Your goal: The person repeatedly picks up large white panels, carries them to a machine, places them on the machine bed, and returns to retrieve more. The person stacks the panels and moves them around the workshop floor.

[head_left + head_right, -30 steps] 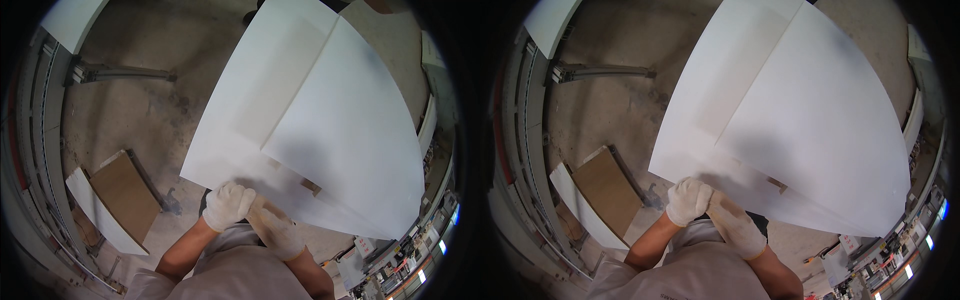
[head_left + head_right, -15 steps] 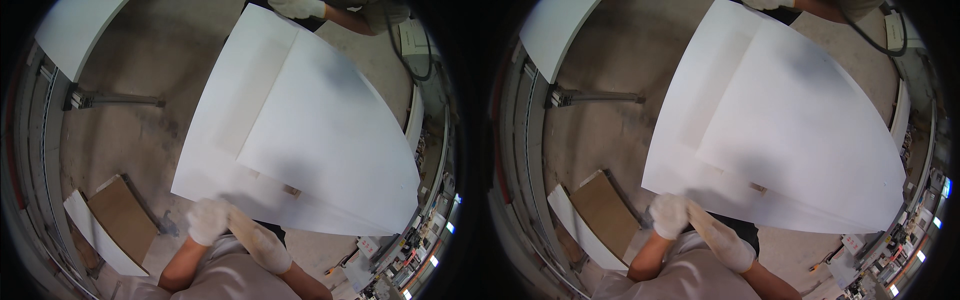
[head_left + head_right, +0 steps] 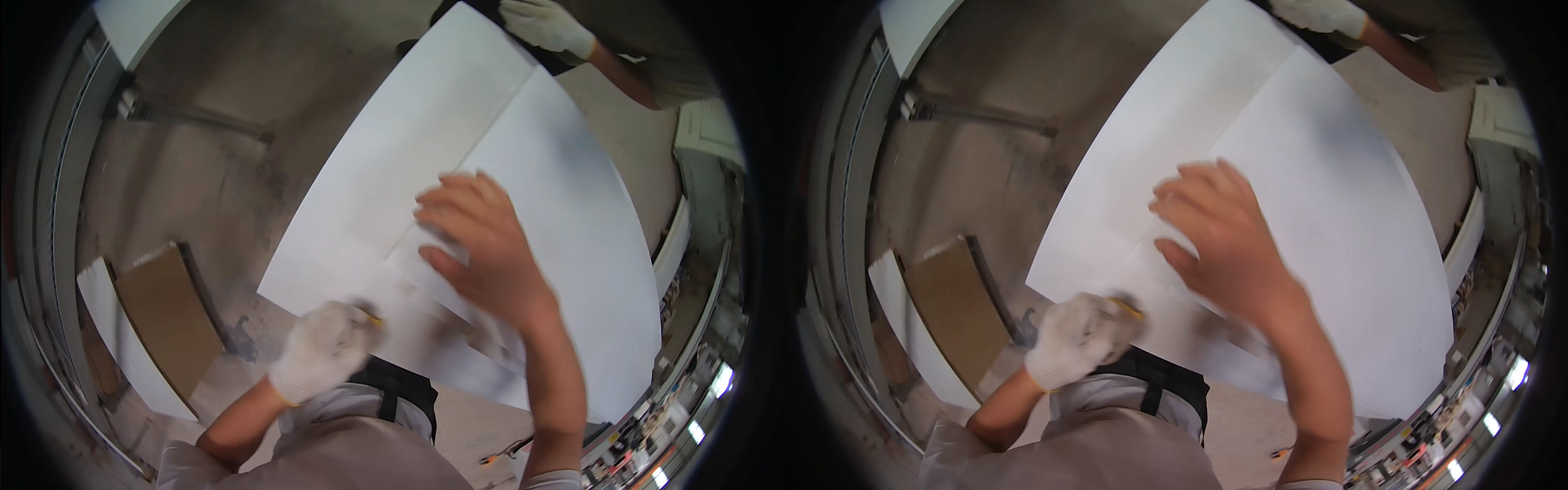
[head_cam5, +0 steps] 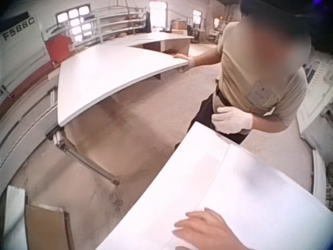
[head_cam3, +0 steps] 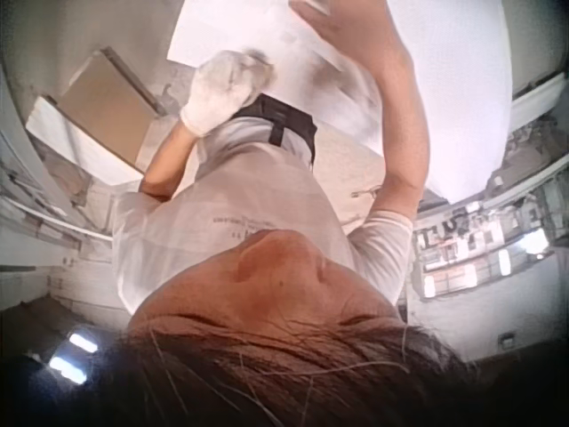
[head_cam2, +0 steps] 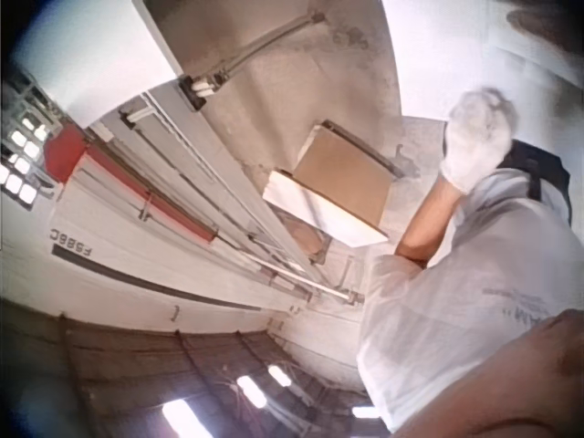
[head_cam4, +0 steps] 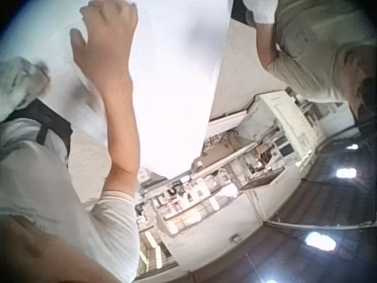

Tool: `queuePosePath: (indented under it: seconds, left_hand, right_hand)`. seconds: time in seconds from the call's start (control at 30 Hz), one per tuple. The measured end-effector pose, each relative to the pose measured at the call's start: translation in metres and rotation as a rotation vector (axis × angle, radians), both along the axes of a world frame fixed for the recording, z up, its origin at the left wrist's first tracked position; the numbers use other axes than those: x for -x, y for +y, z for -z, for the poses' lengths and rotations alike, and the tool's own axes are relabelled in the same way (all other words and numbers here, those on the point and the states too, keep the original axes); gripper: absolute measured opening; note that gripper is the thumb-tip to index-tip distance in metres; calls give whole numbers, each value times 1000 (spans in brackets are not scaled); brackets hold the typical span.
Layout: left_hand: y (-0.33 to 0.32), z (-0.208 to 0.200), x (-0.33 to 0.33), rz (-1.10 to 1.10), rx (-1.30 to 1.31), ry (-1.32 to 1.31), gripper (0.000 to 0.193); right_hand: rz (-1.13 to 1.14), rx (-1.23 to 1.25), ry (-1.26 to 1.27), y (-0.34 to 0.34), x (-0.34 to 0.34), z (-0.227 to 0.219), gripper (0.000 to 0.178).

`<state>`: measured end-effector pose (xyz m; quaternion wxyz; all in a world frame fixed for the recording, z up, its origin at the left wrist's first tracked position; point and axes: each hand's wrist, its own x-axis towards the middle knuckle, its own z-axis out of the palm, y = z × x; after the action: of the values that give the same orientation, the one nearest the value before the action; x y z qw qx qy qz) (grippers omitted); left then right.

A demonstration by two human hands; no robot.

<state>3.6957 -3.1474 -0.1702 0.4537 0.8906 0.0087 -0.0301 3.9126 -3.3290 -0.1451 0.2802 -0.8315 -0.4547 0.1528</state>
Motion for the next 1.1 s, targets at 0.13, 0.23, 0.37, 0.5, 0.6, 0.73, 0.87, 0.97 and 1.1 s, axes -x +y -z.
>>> queuePosePath:
  seconds: [0.13, 0.23, 0.37, 0.5, 0.6, 0.73, 0.87, 0.97, 1.1]
  left_hand:
    - [-48, 0, -49, -430, 682, 732, 40]
    - [-51, 10, -71, -443, 711, 685, 53]
    - [-51, 18, -76, -544, 939, 747, 61]
    - [-53, 18, -76, -577, 1029, 803, 61]
    - [-56, 20, -76, -590, 1005, 791, 60]
    - [-55, 22, -77, -574, 995, 787, 58]
    - [-52, 19, -78, -557, 1004, 807, 60]
    - [-51, 18, -79, -542, 932, 847, 61]
    - [-54, 24, -77, -533, 878, 774, 62]
  right_hand:
    - [-303, 340, 265, 48, -37, 8, 24]
    - [-336, 523, 381, 63, -43, 5, 14]
    - [-343, 567, 380, 65, -53, -1, 12]
    - [-339, 444, 407, 64, -63, 1, 13]
    - [-338, 496, 462, 64, -71, 1, 17]
    - [-309, 498, 486, 63, -83, 1, 20]
    - [-273, 407, 482, 55, -99, 6, 20]
    - [-221, 361, 372, 47, -115, 6, 20]
    - [14, 185, 15, 24, -125, 1, 16]
